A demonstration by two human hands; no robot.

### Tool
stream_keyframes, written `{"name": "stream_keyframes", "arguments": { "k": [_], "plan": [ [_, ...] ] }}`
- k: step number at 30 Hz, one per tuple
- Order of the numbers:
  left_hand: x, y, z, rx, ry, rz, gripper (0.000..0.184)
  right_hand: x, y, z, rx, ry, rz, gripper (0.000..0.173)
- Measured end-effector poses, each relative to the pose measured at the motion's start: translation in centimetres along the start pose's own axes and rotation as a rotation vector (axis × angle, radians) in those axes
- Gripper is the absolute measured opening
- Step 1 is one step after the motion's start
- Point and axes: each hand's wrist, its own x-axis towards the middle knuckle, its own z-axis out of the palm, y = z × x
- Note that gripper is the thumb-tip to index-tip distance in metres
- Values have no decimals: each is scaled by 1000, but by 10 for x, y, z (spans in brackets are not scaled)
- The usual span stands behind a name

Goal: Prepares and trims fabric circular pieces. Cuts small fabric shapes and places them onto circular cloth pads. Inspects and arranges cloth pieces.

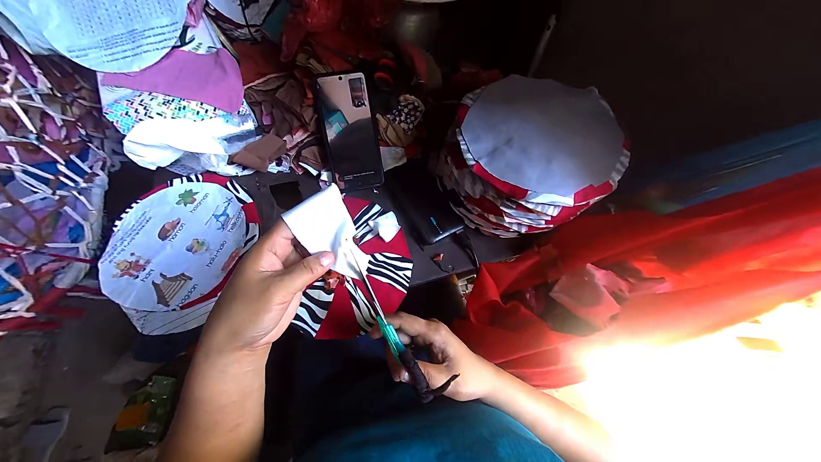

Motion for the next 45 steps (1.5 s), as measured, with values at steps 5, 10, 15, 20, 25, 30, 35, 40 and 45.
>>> {"name": "stream_keyframes", "arguments": {
  "k": [5,10,15,20,25,30,35,40,45],
  "plan": [
    [0,-3,-7,-55,-38,6,47,-2,1,2,66,13,20,44],
    [0,-5,-7,-115,-51,-20,48,-5,2,3,122,32,61,30],
    [-3,-7,-2,-136,-54,-63,45,-7,2,0,133,-90,43,56],
    [-9,-10,7,-113,-51,-91,48,-3,0,0,81,-94,0,66],
    [-12,-14,6,-86,-85,-57,53,-2,-1,4,146,-25,30,47],
    [-12,-12,2,-84,-55,-41,55,-5,0,8,143,29,58,26],
    [-13,-15,3,-71,-80,-66,54,-6,2,5,196,-68,71,42],
    [-15,-21,4,-83,-181,-92,54,-3,2,5,205,-59,58,46],
    [-17,-24,6,-64,-209,-100,54,-1,2,7,197,-14,57,36]
  ]
}}
